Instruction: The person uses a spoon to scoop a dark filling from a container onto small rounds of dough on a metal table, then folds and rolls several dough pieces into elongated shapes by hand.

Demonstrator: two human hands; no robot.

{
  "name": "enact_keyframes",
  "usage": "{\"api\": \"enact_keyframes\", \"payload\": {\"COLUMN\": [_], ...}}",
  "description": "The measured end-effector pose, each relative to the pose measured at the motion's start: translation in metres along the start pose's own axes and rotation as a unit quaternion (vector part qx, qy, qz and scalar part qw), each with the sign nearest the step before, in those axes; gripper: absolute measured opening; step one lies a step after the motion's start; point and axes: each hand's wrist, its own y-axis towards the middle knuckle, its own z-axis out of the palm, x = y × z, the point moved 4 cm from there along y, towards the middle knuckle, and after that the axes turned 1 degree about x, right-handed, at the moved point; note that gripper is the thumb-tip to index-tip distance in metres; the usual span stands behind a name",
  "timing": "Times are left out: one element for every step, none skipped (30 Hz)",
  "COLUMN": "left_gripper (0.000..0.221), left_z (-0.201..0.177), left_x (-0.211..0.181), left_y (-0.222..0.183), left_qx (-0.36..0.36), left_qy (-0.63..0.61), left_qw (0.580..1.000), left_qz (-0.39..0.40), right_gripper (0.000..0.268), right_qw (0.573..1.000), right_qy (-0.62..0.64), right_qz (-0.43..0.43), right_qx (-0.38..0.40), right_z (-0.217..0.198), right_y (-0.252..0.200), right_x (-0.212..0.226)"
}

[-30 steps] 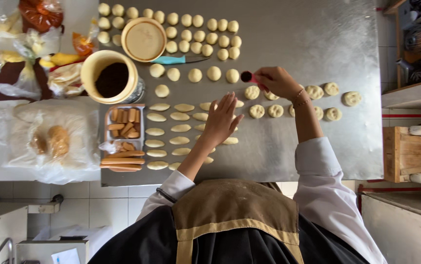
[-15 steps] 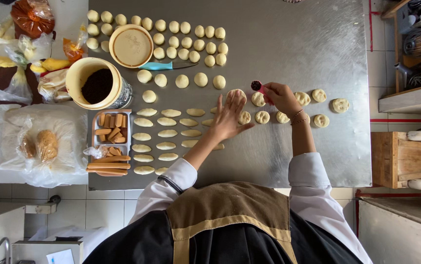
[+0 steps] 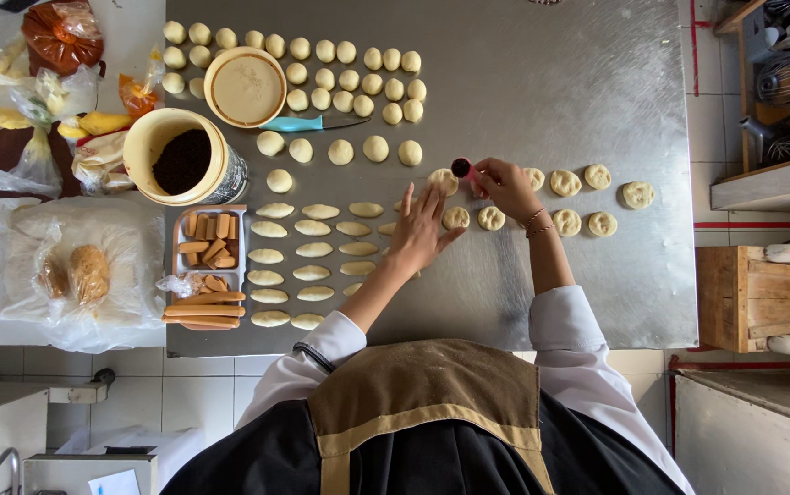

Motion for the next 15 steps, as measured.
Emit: {"api": "enact_keyframes", "payload": {"left_gripper": [0.093,0.094,0.095,0.095,0.094,0.094,0.094,0.092,0.09,0.09,0.089,0.088,0.088,0.088,0.088], "left_z": [0.003,0.005,0.007,0.007,0.006,0.005,0.005,0.005,0.007,0.008,0.008,0.008,0.009,0.008,0.008], "left_x": [0.0,0.001,0.001,0.001,0.003,0.004,0.005,0.005,0.005,0.005,0.005,0.005,0.005,0.005,0.005], "left_y": [0.0,0.0,0.0,-0.002,-0.002,-0.001,-0.001,-0.001,-0.003,-0.003,-0.003,-0.003,-0.004,-0.005,-0.005], "left_qx": [0.001,0.006,0.009,0.01,0.005,0.0,0.0,0.006,0.013,0.014,0.002,-0.01,-0.01,-0.027,-0.044], "left_qy": [0.0,-0.028,-0.056,-0.057,-0.07,-0.082,-0.082,-0.079,-0.078,-0.078,-0.078,-0.077,-0.078,-0.072,-0.067], "left_qw": [1.0,1.0,0.998,0.998,0.997,0.997,0.997,0.997,0.997,0.997,0.997,0.997,0.997,0.997,0.997], "left_qz": [-0.001,-0.007,-0.012,-0.013,-0.013,-0.013,-0.013,-0.016,-0.019,-0.019,-0.02,-0.021,-0.022,-0.02,-0.018], "right_gripper": [0.02,0.02,0.019,0.017,0.017,0.016,0.016,0.016,0.017,0.018,0.018,0.017,0.016,0.016,0.015], "right_qw": [0.999,0.999,0.995,0.989,0.989,0.984,0.978,0.978,0.97,0.96,0.96,0.956,0.952,0.952,0.946], "right_qy": [-0.046,-0.046,-0.094,-0.143,-0.144,-0.173,-0.202,-0.201,-0.236,-0.269,-0.27,-0.28,-0.291,-0.291,-0.302], "right_qz": [-0.011,-0.01,-0.017,-0.024,-0.024,-0.03,-0.035,-0.035,-0.047,-0.059,-0.059,-0.067,-0.075,-0.075,-0.099], "right_qx": [-0.005,-0.004,-0.01,-0.015,-0.015,-0.023,-0.031,-0.031,-0.037,-0.043,-0.041,-0.05,-0.057,-0.056,-0.067], "right_z": [0.004,0.008,0.01,0.012,0.014,0.015,0.017,0.018,0.019,0.021,0.022,0.022,0.022,0.023,0.023], "right_y": [0.0,0.001,0.002,0.002,0.002,0.001,0.0,0.0,-0.001,-0.002,-0.002,-0.004,-0.005,-0.007,-0.009], "right_x": [0.001,0.003,0.005,0.009,0.013,0.017,0.021,0.023,0.026,0.029,0.031,0.033,0.035,0.036,0.039]}}
